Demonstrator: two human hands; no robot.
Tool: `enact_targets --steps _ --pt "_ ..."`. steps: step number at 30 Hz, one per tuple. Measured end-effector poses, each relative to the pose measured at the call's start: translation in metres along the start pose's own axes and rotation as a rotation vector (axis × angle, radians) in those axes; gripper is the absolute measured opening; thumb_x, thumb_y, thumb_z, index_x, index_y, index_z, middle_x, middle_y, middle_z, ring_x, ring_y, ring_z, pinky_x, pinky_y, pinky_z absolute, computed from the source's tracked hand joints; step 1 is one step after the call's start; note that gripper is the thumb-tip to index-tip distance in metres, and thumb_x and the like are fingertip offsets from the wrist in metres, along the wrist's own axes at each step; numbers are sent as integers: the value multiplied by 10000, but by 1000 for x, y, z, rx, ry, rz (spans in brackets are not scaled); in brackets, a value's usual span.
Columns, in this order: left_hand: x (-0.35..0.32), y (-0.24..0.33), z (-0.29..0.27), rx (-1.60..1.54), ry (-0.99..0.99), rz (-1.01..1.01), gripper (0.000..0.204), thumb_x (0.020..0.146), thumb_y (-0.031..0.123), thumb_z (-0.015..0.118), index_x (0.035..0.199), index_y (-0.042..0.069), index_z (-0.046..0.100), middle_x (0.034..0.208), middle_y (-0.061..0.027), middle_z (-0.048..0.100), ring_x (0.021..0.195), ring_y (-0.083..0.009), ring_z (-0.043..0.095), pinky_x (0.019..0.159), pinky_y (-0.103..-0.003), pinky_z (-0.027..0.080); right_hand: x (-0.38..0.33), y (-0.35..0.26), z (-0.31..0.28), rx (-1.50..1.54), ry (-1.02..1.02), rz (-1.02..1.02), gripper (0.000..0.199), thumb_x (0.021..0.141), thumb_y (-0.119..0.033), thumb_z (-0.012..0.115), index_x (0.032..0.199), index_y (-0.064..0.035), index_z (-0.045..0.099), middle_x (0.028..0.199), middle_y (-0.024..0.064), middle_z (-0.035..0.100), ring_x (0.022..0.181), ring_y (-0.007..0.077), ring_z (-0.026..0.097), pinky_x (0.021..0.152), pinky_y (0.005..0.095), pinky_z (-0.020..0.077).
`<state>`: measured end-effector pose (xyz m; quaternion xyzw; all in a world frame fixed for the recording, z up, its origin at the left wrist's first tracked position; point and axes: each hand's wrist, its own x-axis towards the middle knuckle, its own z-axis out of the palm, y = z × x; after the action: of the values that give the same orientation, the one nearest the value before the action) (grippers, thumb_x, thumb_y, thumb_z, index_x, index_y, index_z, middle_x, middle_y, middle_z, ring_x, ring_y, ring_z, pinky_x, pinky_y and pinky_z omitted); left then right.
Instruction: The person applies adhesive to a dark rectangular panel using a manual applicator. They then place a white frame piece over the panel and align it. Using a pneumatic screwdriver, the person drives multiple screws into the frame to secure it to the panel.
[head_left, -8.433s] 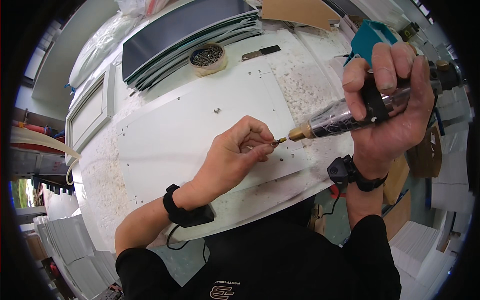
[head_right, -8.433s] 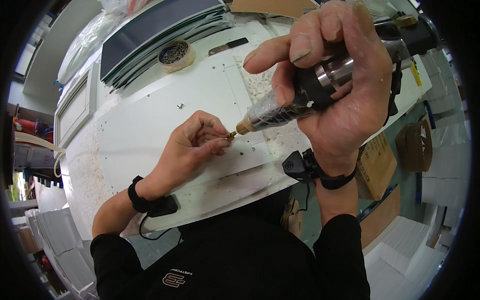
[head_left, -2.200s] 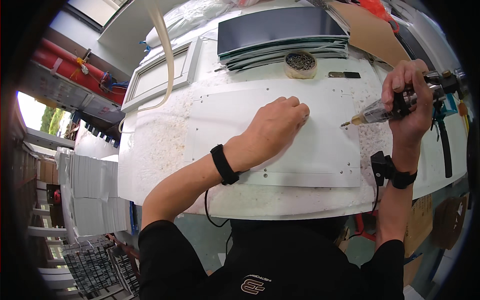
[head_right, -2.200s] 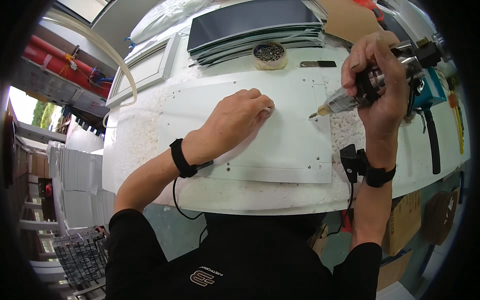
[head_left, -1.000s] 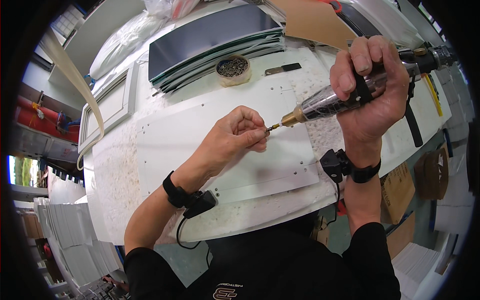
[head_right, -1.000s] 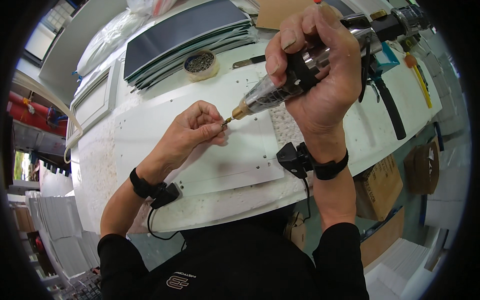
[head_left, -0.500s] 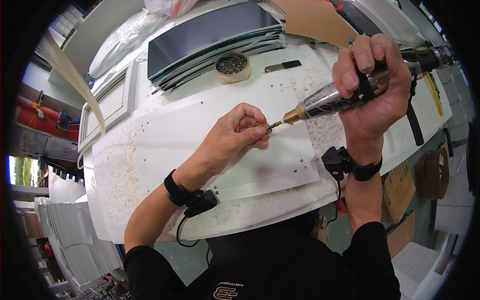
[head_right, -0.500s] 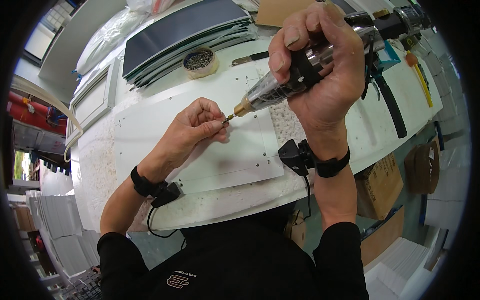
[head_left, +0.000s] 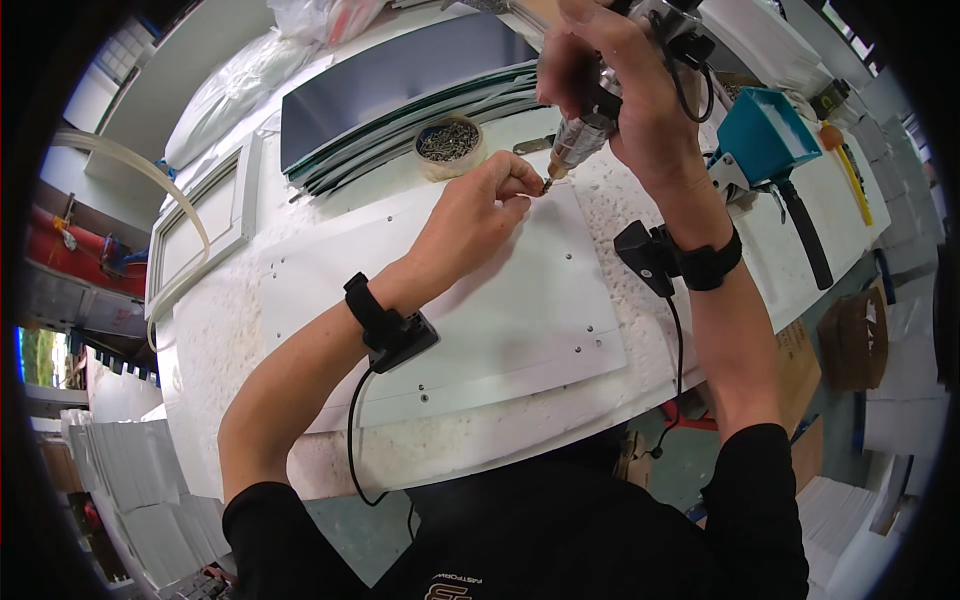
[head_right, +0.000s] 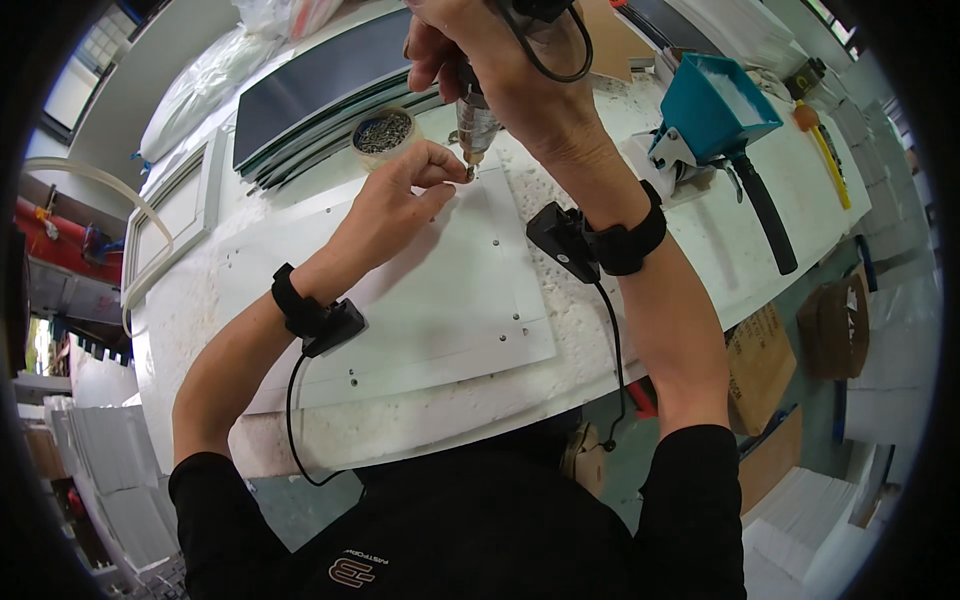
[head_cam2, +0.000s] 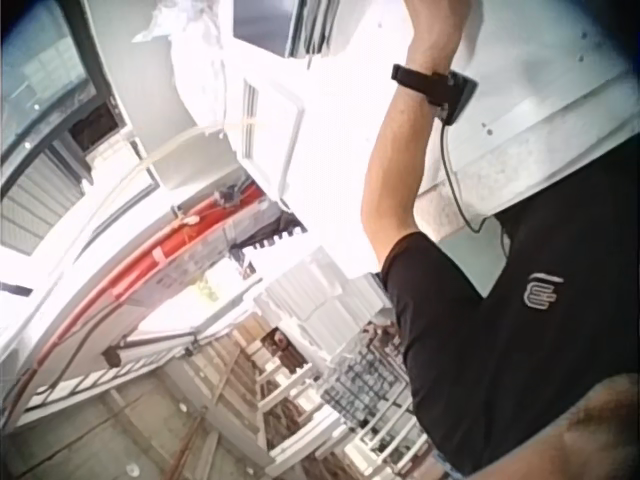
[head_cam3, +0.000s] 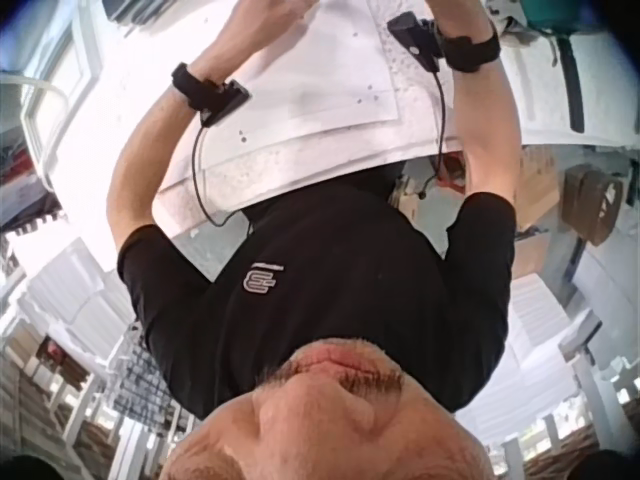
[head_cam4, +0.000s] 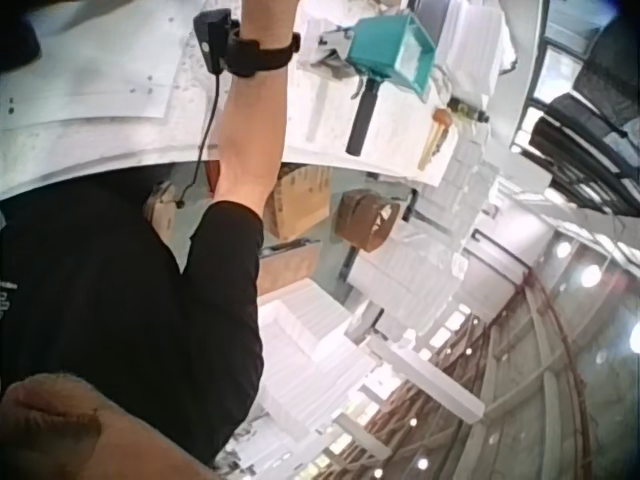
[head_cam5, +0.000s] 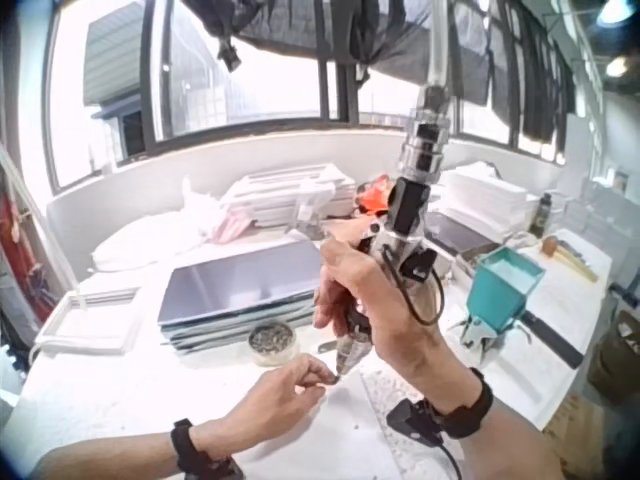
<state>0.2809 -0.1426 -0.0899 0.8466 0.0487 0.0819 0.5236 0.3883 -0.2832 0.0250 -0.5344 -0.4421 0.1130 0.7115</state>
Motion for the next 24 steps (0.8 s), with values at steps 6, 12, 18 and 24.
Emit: enact_targets --steps 6,12,18,24 --pt "12 -9 6 1 -16 -32 239 955 20 598 1194 21 589 1168 -104 711 1072 -191 673 935 -338 515 11 22 -3 -21 60 -78 378 1007 -323 616 760 -40 657 628 69 642 493 118 580 471 234 448" --pt "12 -10 5 -16 -24 -35 259 958 25 584 1217 11 579 1180 -112 707 1100 -204 671 961 -342 511 9 23 -5 -62 40 36 413 1011 -331 612 724 -38 667 616 66 644 496 113 576 480 239 448" --pt "12 -13 4 -57 -39 -33 259 977 44 558 1233 11 567 1204 -114 688 1125 -204 662 987 -343 504 13 32 -10 -61 -42 43 405 1007 -345 602 736 -45 629 637 56 610 520 121 567 496 251 442" --pt "9 -21 4 -119 -22 -65 283 1004 46 522 1287 26 523 1241 -99 645 1124 -160 617 964 -310 489 15 49 -8 -51 -88 26 423 980 -358 624 684 -61 567 625 22 536 521 99 522 510 256 424"
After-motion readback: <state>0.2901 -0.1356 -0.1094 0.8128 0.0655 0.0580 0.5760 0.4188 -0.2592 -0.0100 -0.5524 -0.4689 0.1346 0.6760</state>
